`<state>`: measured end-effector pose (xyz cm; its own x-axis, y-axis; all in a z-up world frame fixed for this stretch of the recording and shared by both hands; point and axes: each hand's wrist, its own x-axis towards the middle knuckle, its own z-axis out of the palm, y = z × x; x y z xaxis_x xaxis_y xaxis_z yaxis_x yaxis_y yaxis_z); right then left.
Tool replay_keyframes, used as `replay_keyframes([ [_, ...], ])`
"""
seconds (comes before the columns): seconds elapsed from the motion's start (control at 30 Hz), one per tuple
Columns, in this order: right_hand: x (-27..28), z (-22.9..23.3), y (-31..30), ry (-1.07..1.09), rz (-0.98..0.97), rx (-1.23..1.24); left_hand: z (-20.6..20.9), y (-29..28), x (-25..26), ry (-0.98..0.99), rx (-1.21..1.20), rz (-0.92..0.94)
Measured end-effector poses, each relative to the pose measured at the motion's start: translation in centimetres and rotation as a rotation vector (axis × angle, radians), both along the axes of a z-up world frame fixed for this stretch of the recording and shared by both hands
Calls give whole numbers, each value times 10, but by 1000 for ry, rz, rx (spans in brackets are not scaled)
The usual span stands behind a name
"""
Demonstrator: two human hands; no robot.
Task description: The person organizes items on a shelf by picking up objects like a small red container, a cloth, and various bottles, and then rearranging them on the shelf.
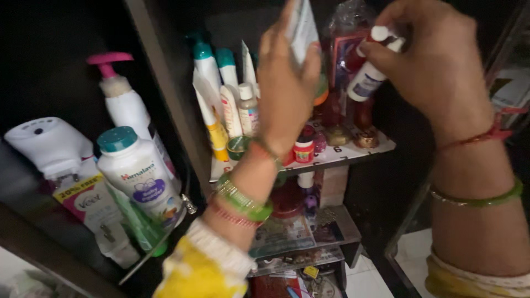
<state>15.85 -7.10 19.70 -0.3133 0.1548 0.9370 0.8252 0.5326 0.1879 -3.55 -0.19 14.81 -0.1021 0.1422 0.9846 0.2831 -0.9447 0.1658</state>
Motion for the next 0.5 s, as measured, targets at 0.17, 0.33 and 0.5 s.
replay_keyframes([
  [0.17, 6, 0, -15, 155, -92, -155, -17, 52, 57, 14, -344, 100],
  [0.33, 14, -13, -6, 188, -1, -177, -49, 82, 75, 15, -373, 208],
  [0.5, 11, -25, 11, 146, 0, -171, -49, 84, 84, -32, -575, 205],
])
